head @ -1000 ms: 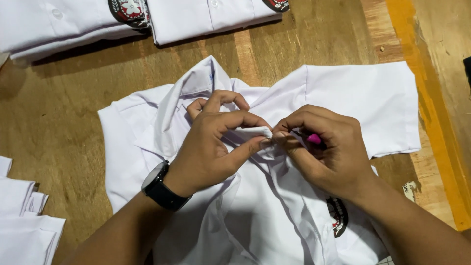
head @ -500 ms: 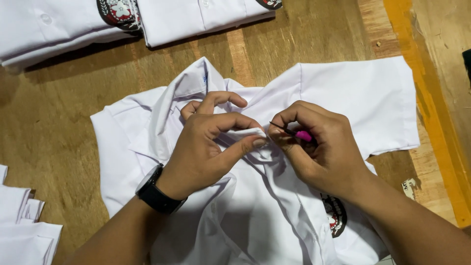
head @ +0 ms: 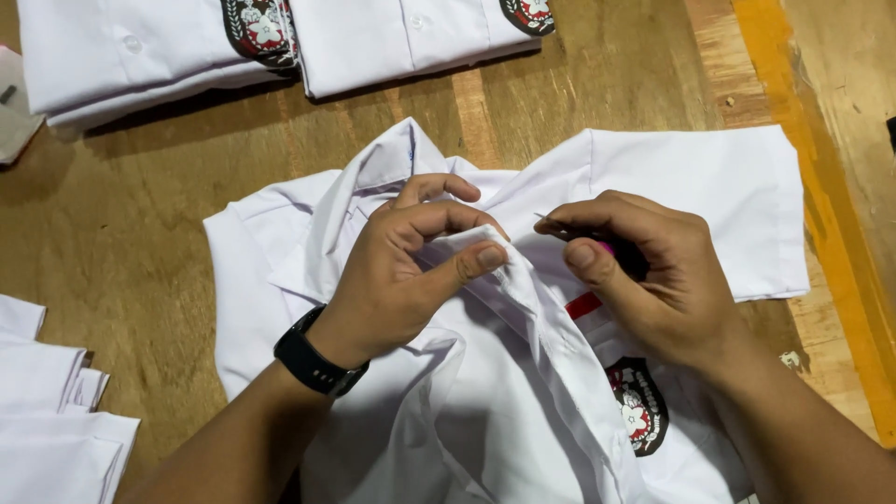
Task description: The person uses small scissors to trim loose threads from the collar, placket, and pocket area of a white shirt. They carefully snip small fibers from the fabric edges and around the embroidered emblem while the shirt lies flat on a wooden table.
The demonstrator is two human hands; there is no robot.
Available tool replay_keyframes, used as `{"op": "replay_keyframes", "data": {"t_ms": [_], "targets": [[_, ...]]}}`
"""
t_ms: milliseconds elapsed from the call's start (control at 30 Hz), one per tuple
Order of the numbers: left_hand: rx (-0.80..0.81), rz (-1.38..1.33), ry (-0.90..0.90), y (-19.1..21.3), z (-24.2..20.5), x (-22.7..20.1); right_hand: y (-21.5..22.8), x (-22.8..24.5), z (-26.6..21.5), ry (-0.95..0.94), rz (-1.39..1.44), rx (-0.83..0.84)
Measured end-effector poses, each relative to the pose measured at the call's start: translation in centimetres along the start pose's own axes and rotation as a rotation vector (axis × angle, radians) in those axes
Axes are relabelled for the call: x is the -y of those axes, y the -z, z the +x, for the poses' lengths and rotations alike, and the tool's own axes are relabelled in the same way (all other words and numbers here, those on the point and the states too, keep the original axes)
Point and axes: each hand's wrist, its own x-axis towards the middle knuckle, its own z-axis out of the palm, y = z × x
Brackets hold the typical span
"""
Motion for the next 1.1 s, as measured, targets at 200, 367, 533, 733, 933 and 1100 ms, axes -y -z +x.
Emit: {"op": "replay_keyframes", "data": {"t_ms": [200,367,533,733,933,1100], "targets": [[0.042,-0.087,0.02,0.2,0.1,0.3,-0.1,-0.2,0.3,0.094,-0.068,0.036],[0.055,-0.116,0.023,0.2,0.1,0.3,-0.5,-0.1,0.3,0.108,-0.068,0.027],[0.062,-0.102,0.013,0.2,0.0,0.5,-0.8,-0.3,0.3,0.095,-0.03,0.026],[0.074,-0.093,0.011,0.3,0.0,0.5,-1.0,-0.7,0.2,0.086,0.018,0.019],[0.08,-0.082,0.02,0.3,0.0,0.5,-1.2,-0.7,0.2,0.097,0.003,0.004],[0.079,-0.084,0.027,0.3,0.0,0.5,-1.2,-0.6,0.2,0.086,0.002,0.004]]}}
